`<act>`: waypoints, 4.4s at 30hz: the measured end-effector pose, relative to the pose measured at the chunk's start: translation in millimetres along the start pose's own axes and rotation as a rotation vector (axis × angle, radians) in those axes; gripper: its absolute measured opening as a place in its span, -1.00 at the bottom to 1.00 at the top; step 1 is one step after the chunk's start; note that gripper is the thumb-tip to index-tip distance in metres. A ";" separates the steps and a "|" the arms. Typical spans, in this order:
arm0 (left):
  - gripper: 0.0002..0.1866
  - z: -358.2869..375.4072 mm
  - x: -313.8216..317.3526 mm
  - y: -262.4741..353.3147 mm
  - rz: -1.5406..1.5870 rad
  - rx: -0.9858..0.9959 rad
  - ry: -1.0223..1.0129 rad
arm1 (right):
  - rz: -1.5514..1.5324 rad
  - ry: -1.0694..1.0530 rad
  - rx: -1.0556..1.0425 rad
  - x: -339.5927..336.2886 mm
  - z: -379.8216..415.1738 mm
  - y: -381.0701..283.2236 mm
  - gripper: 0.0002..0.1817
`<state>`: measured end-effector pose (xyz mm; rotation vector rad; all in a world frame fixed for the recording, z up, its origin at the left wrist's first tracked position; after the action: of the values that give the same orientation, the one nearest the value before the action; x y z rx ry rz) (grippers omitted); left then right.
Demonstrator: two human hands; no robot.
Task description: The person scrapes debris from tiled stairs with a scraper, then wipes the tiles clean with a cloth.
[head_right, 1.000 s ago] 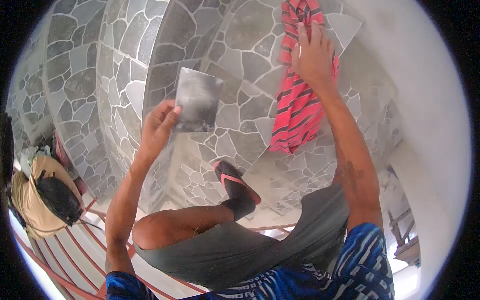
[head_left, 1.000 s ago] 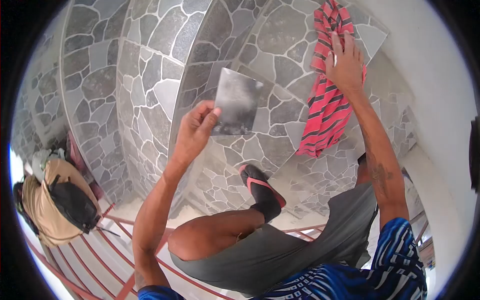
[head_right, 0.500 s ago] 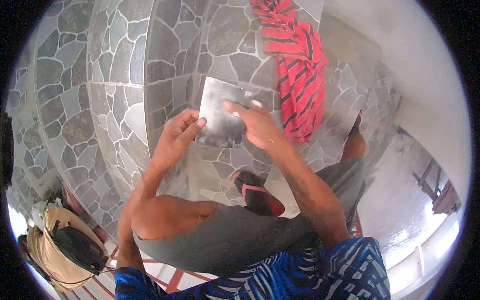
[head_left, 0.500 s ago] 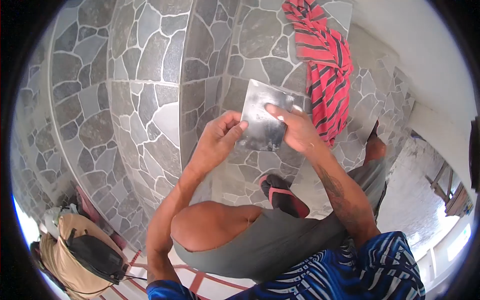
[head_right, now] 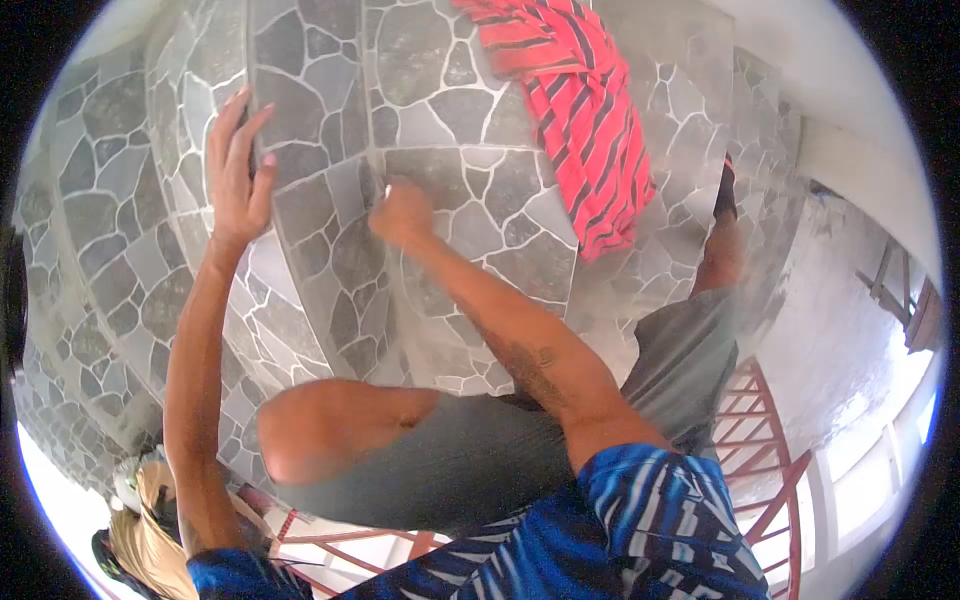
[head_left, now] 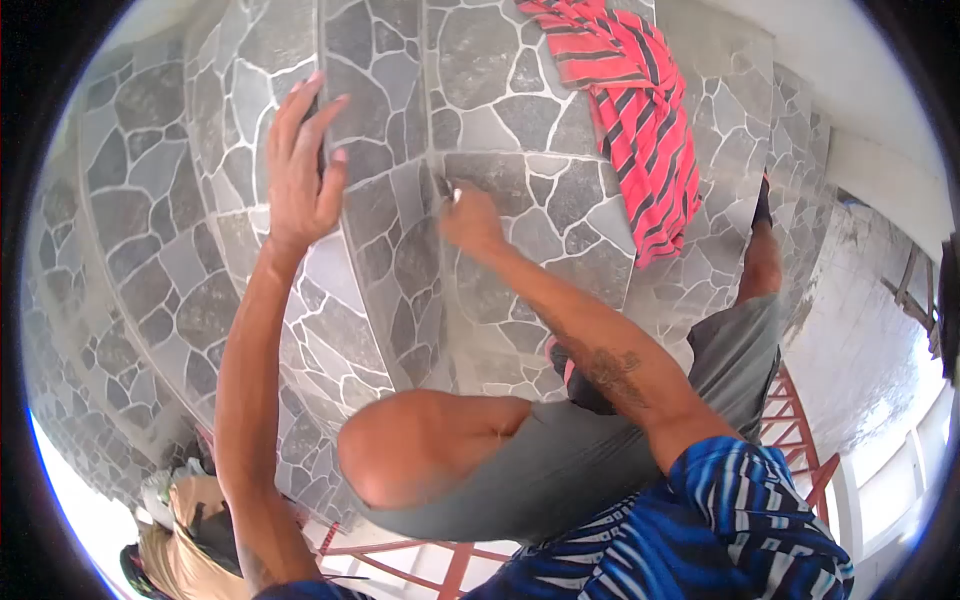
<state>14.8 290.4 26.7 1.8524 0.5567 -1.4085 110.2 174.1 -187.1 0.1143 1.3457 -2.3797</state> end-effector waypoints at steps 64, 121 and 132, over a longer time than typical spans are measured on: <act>-0.56 -2.0 3.6 -3.8 -0.016 -0.026 0.017 | 0.000 0.257 -0.031 3.1 -28.6 -11.6 -0.67; -0.58 3.2 5.3 -3.2 -0.016 -0.049 -0.021 | -0.051 0.234 0.081 10.5 -32.6 -9.9 -0.74; -0.58 -3.5 4.9 -6.9 -0.035 -0.056 -0.014 | -0.107 0.260 -0.026 -0.9 -27.7 -15.3 -0.69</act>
<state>13.6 297.0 20.5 1.7952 0.6190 -1.4134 101.8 204.6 -189.3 0.3639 1.5327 -2.5028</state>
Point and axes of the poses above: each hand's wrist, its own z-axis away from the middle knuckle, its own x-axis out of the palm, y = z × x, the point moved 7 cm from there along -z, towards the middle knuckle, and after that the axes turned 6 degrees about z, right-handed, at the moved point
